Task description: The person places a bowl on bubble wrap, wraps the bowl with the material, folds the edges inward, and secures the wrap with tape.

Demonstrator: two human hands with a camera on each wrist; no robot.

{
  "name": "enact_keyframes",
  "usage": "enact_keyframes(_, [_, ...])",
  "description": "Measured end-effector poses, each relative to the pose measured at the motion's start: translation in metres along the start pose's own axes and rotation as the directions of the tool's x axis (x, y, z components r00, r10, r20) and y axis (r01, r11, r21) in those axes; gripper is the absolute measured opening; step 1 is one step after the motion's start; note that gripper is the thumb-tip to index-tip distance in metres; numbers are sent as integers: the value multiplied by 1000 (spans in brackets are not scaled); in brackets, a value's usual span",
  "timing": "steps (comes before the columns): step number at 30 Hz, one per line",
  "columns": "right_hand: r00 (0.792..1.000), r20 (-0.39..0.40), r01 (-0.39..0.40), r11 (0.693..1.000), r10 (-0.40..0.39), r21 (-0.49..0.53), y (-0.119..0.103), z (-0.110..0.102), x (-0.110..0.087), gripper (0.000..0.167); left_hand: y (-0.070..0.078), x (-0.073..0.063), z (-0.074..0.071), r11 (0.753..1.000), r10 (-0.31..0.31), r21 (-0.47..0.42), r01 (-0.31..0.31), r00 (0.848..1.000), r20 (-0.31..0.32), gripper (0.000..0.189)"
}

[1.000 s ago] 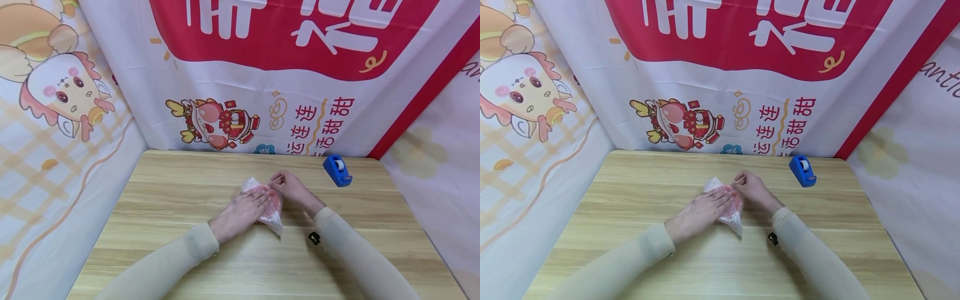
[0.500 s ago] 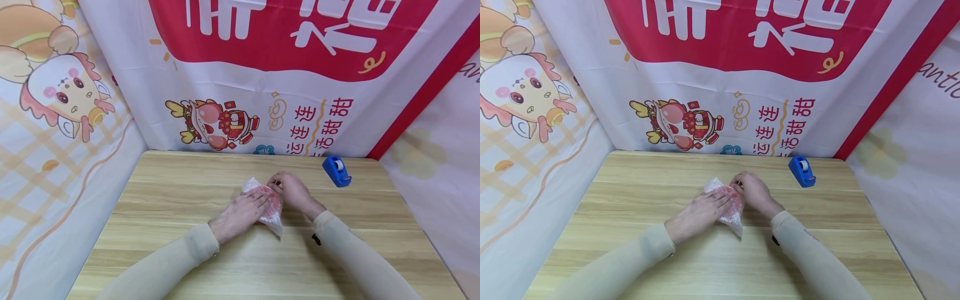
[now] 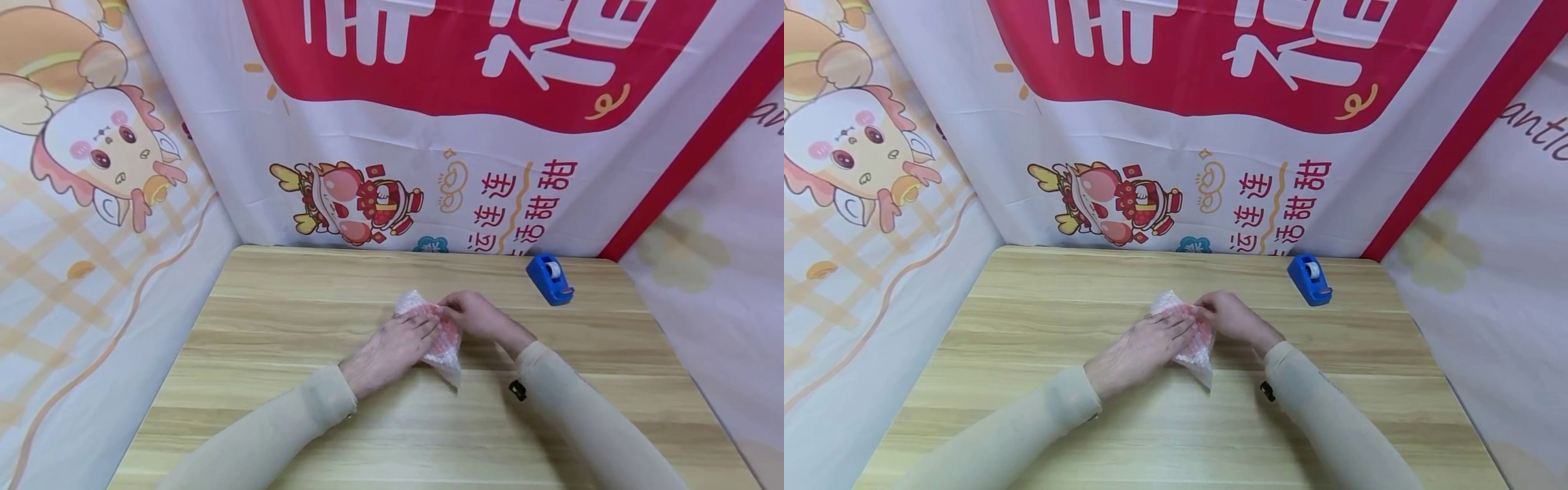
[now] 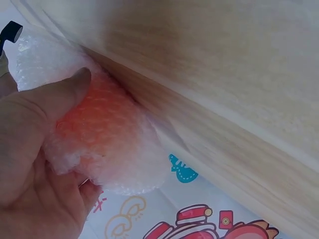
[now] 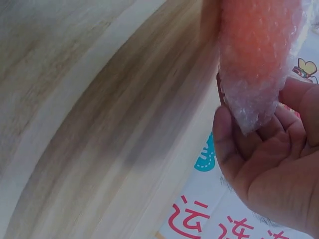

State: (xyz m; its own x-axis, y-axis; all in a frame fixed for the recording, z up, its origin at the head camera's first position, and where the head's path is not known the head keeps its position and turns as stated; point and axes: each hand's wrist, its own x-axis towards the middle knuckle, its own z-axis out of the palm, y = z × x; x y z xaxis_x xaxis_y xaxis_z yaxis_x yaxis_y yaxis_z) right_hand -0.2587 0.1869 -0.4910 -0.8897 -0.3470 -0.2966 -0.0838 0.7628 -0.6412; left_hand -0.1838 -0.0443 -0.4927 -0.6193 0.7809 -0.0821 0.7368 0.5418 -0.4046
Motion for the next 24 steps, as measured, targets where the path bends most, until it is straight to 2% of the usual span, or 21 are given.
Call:
enact_keyframes(7, [999,-52,-12,1000,12,-6,-1,5,2,22,0,1,3,999,-6,33,9,995,-95,50])
enact_keyframes(15, [999,-40,0,1000,-1,-17,-2,5,-1,27,-1,2,8,1000,-16,17,19,984,-179,32])
enact_keyframes(18, [999,-44,9,999,-11,-31,-2,6,-1,27,-2,2,7,1000,-13,23,18,982,-186,27])
enact_keyframes(24, [998,-65,-4,1000,3,-6,-2,8,0,23,-2,1,4,1000,-10,21,13,986,-167,29])
